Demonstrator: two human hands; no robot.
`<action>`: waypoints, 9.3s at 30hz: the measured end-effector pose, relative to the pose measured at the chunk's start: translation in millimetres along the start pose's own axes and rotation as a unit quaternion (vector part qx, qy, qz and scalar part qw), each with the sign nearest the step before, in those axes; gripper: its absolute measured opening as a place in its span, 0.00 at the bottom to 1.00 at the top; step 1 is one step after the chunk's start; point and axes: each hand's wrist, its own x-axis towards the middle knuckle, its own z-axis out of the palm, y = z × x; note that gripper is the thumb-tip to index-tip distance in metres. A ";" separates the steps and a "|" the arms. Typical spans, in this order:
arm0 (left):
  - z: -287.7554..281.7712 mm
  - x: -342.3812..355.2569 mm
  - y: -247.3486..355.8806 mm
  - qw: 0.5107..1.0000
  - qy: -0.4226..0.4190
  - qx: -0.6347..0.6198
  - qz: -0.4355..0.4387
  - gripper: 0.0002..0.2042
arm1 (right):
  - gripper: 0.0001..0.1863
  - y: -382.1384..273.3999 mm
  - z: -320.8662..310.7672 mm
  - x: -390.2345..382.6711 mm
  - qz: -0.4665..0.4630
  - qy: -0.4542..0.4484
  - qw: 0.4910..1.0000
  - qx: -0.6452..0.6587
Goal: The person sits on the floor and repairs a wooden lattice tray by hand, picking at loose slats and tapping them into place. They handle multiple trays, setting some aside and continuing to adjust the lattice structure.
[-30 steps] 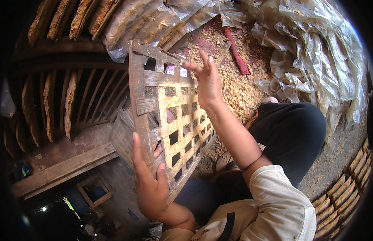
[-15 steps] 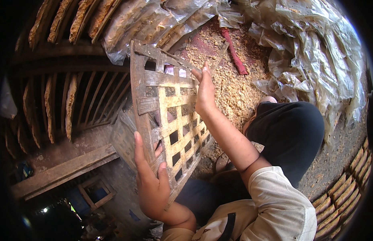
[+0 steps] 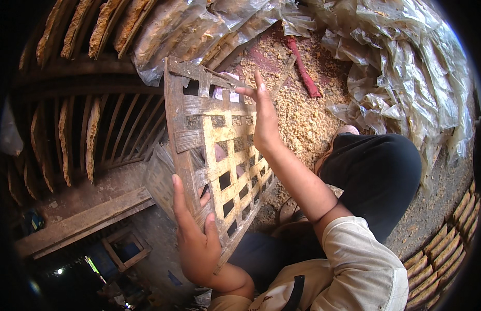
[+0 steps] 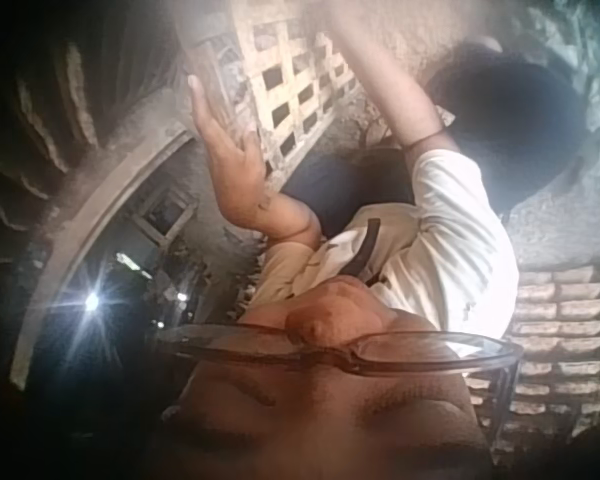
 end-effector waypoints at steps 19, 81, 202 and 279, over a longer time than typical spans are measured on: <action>1.2 -0.4 9.4 0.998 -0.021 -0.058 -0.033 0.41 | 0.34 25.3 -9.6 -0.8 -0.253 0.004 0.957 -0.139; 5.3 -0.2 28.0 0.997 -0.038 -0.020 -0.063 0.39 | 0.34 -8.7 22.4 -28.7 -0.273 0.012 0.948 -0.167; -33.5 -1.4 -125.4 0.962 0.048 -0.268 -0.029 0.36 | 0.38 212.9 -169.3 -142.4 0.268 0.012 0.865 -0.424; -5.0 7.7 -53.8 0.921 0.189 -0.332 -0.075 0.39 | 0.28 173.8 -106.4 -173.9 0.187 0.016 0.890 -0.416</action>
